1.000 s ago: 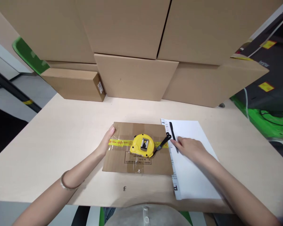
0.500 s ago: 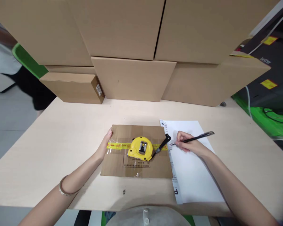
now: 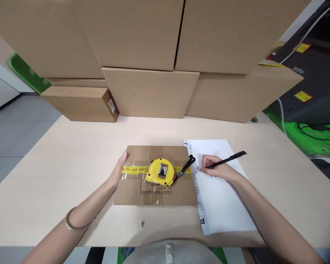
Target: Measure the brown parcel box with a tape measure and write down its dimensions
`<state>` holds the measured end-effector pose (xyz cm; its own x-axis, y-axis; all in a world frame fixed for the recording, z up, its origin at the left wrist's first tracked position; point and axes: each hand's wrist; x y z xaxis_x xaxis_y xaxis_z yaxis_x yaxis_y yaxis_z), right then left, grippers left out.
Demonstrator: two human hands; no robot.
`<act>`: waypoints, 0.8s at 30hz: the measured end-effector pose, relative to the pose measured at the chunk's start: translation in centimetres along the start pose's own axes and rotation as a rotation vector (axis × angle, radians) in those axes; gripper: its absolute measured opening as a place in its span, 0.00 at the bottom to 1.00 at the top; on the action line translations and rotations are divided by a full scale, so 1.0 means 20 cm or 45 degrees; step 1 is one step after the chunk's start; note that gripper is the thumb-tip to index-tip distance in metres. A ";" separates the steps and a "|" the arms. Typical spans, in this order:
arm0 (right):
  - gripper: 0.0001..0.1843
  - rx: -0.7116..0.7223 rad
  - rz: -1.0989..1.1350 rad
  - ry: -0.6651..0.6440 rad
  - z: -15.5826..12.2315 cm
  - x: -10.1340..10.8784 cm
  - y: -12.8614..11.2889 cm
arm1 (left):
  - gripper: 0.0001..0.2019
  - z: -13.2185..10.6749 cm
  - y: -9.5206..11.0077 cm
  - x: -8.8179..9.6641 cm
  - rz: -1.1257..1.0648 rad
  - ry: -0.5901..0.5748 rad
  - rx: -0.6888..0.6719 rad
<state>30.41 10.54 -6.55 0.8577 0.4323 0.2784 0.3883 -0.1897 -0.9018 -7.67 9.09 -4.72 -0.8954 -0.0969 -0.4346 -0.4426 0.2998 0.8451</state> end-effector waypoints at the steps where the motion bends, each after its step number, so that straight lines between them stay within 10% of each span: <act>1: 0.20 -0.001 -0.003 0.002 0.00 -0.01 0.00 | 0.38 0.00 0.00 0.00 0.000 -0.005 0.026; 24: 0.14 -0.001 -0.048 -0.105 0.03 -0.02 0.09 | 0.30 0.00 0.00 0.02 0.067 0.124 0.019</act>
<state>30.57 10.47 -8.52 0.8116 0.5104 0.2842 0.4203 -0.1723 -0.8909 -7.96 9.11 -4.90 -0.9181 -0.1723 -0.3570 -0.3950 0.3208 0.8609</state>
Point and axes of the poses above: each hand's wrist, its own z-axis towards the middle knuckle, its own x-axis out of the back of the hand, y = z × x, and after that the axes turned 3 degrees about -x, right-handed
